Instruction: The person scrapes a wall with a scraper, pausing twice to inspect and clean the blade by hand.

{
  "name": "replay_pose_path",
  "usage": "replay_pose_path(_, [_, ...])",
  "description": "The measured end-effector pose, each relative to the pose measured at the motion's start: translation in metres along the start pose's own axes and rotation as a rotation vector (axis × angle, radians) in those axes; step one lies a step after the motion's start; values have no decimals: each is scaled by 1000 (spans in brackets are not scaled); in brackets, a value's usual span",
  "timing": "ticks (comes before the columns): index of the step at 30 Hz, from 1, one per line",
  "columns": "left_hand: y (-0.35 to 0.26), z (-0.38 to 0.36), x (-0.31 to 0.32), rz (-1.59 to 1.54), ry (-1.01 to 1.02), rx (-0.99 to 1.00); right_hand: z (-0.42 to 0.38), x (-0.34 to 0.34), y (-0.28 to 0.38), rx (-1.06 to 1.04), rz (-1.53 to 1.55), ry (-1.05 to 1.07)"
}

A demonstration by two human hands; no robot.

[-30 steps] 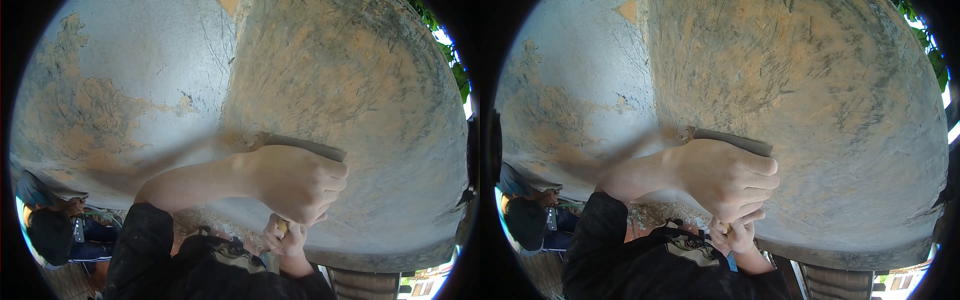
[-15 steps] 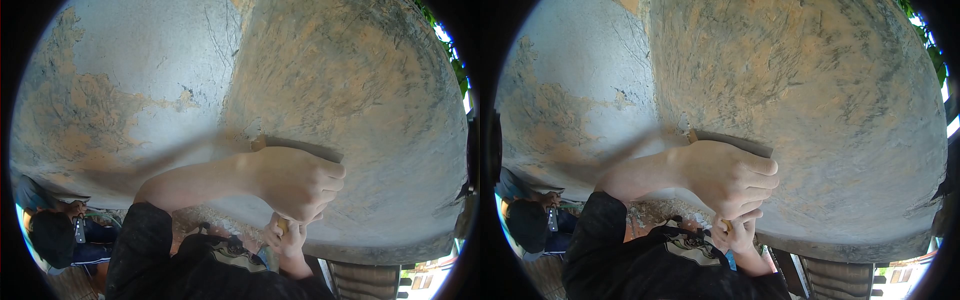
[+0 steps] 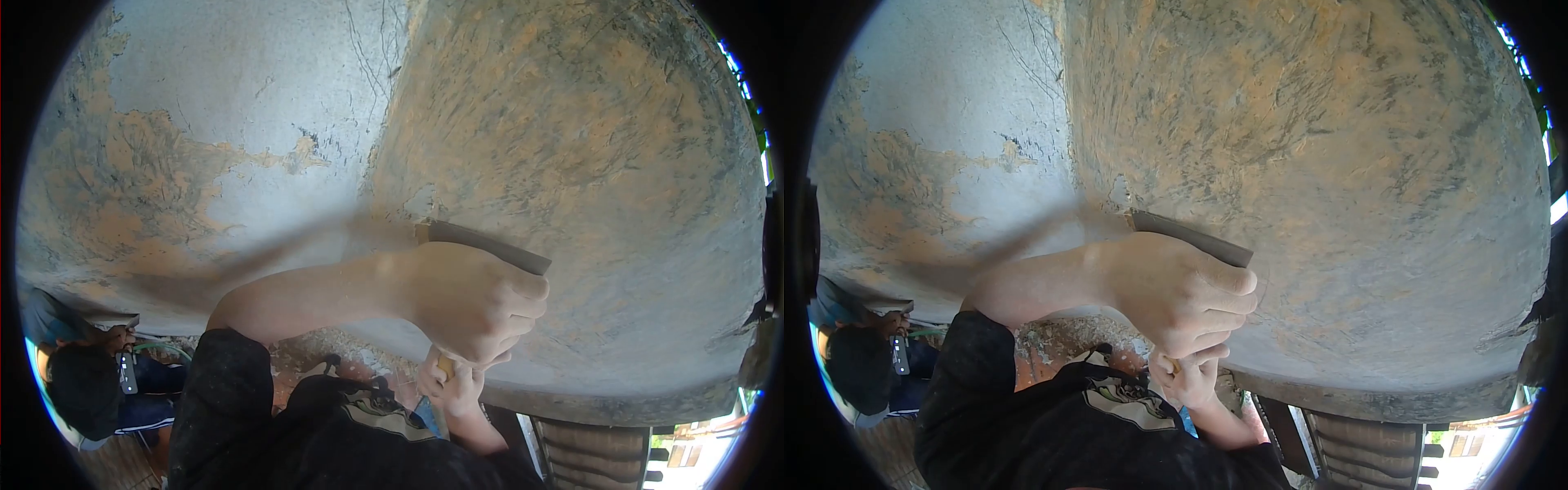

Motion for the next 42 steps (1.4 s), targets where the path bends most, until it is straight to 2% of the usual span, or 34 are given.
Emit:
replay_pose_path(2, [2,0,-2,-5,35,16,20,13,23,56,375,4])
replay_pose_path(3, [7,5,-11,49,53,26,27,16,29,25,409,77])
replay_pose_path(5, [10,9,-14,104,73,40,29,25,43,-1,431,72])
replay_pose_path(6, [6,9,-19,79,10,60,29,29,49,-21,455,76])
replay_pose_path(8, [-1,1,-20,58,-42,78,19,28,23,5,449,81])
replay_pose_path(10, [0,-11,-5,-14,1,-14,16,28,13,35,435,78])
replay_pose_path(13, [1,-13,6,149,98,51,28,27,4,102,469,47])
replay_pose_path(16, [-2,-14,7,104,179,79,27,35,-1,53,465,106])
replay_pose_path(18, [-11,-20,4,40,111,71,10,46,-21,194,737,43])
replay_pose_path(19, [-14,-20,0,-8,44,67,8,46,-18,213,612,4])
replay_pose_path(22, [-6,-18,-3,-23,49,54,16,56,-9,171,726,80])
replay_pose_path(23, [-3,-18,-6,-19,55,61,8,48,-28,139,360,90])
replay_pose_path(26, [-8,-20,-9,-46,51,60,6,45,-56,207,325,94])
replay_pose_path(27, [-13,-22,-4,-59,69,66,12,55,-37,136,339,174])
replay_pose_path(28, [-14,-23,0,-62,88,82,12,56,-34,123,344,169])
replay_pose_path(30, [-8,-19,0,-4,92,95,21,53,-30,132,563,80])
replay_pose_path(31, [-4,-15,-3,42,83,85,33,58,-10,34,586,190])
replay_pose_path(32, [-2,-14,-5,50,91,99,37,58,-7,17,588,192])
replay_pose_path(35, [0,-13,-8,129,92,107,39,63,-5,49,608,218])
replay_pose_path(38, [-6,-18,-1,77,146,81,27,68,-14,95,687,197])
replay_pose_path(40, [4,-13,-6,78,206,58,39,70,-9,73,769,260])
replay_pose_path(42, [4,-12,-9,76,174,64,38,80,5,17,850,343])
Point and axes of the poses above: each hand's wrist, its own z-axis towards the middle knuckle, its own x-axis out of the palm, y = z × x, the point moved 9 cm from there along z, towards the middle knuckle, and after that the axes turned 5 degrees about -z, right-handed, at the moved point
